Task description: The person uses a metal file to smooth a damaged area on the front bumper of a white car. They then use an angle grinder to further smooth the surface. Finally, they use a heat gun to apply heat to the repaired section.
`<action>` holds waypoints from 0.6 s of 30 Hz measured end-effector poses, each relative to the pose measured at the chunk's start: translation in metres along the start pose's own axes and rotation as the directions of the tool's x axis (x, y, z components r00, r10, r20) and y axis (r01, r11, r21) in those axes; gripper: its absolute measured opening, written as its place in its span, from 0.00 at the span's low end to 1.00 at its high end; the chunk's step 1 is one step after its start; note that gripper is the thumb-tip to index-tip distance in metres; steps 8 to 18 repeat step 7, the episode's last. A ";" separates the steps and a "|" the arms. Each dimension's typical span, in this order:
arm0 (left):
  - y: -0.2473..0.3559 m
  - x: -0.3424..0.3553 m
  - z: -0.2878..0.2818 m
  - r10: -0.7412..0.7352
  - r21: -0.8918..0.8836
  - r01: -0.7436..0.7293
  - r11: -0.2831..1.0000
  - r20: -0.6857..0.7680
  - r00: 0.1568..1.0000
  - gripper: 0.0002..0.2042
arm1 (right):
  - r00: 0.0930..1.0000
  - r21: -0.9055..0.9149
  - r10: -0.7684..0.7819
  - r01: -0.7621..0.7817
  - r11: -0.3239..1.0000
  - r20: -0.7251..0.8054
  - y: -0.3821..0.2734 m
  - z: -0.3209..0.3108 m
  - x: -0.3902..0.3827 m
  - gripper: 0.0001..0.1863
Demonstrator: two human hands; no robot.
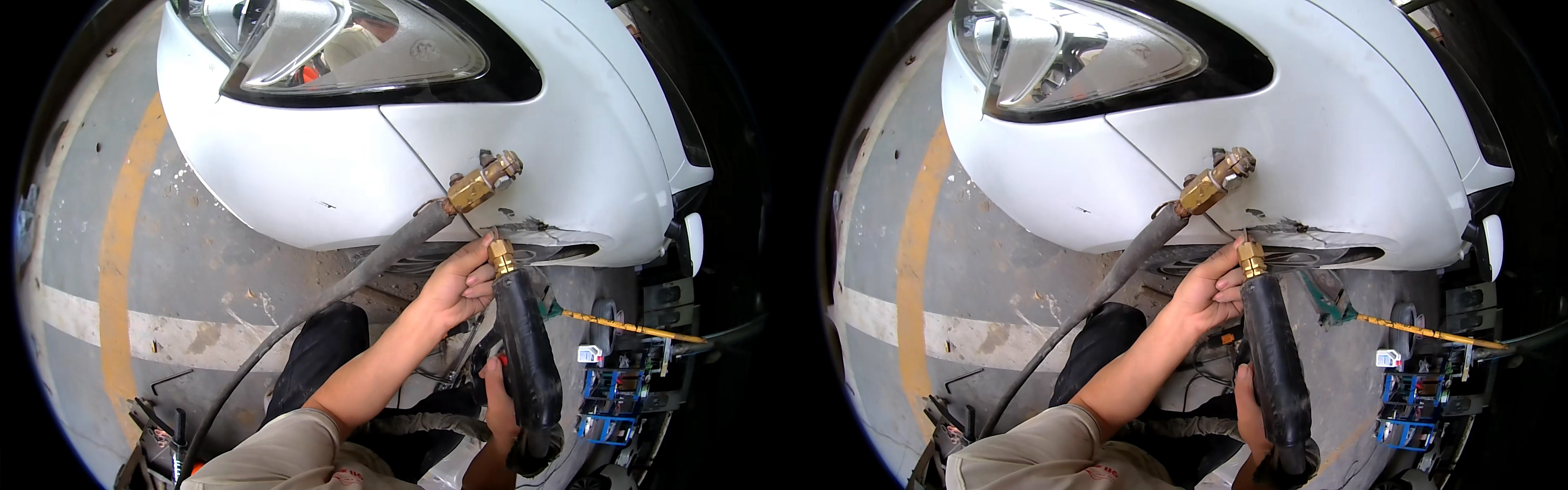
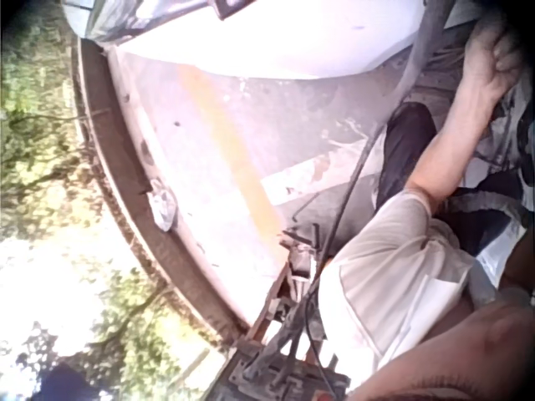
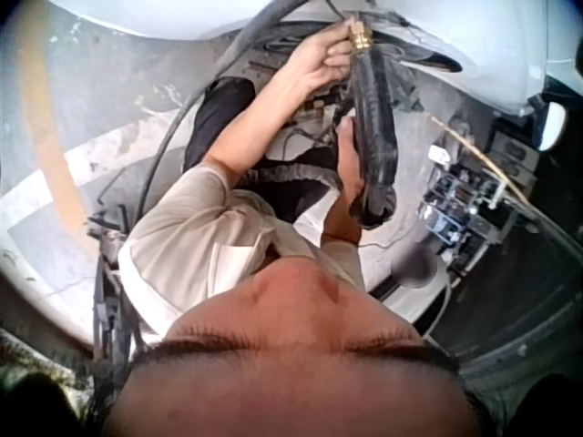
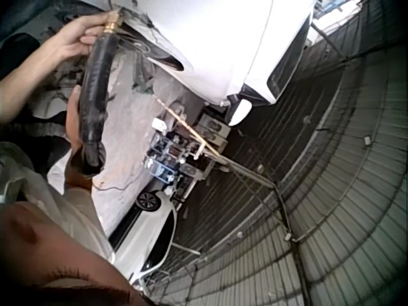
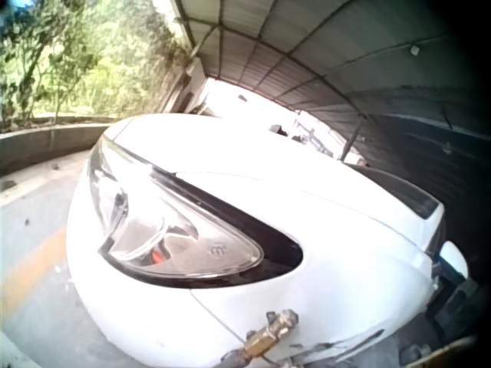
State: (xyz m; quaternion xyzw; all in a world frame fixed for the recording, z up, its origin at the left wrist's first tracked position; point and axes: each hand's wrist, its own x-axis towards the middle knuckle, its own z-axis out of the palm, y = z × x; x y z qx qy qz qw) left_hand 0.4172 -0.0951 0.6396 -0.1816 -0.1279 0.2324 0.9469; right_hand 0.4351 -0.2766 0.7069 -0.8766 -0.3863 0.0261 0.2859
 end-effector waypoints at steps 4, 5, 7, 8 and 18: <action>0.000 0.000 0.000 0.000 0.015 0.000 1.000 0.006 1.000 0.06 | 0.997 -0.006 -0.069 0.069 0.998 0.041 -0.001 -0.006 0.004 0.12; 0.000 0.000 -0.002 -0.006 0.016 0.005 1.000 0.015 1.000 0.06 | 0.996 0.003 -0.072 0.072 0.997 0.046 -0.002 -0.007 0.004 0.12; 0.000 0.002 -0.007 -0.015 0.017 0.014 1.000 0.033 0.999 0.06 | 0.998 0.008 -0.050 0.050 0.999 0.043 -0.001 -0.008 0.005 0.12; 0.000 0.002 -0.007 -0.015 0.017 0.014 1.000 0.033 0.999 0.06 | 0.998 0.008 -0.050 0.050 0.999 0.043 -0.001 -0.008 0.005 0.12; 0.000 0.002 -0.007 -0.015 0.017 0.014 1.000 0.033 0.999 0.06 | 0.998 0.008 -0.050 0.050 0.999 0.043 -0.001 -0.008 0.005 0.12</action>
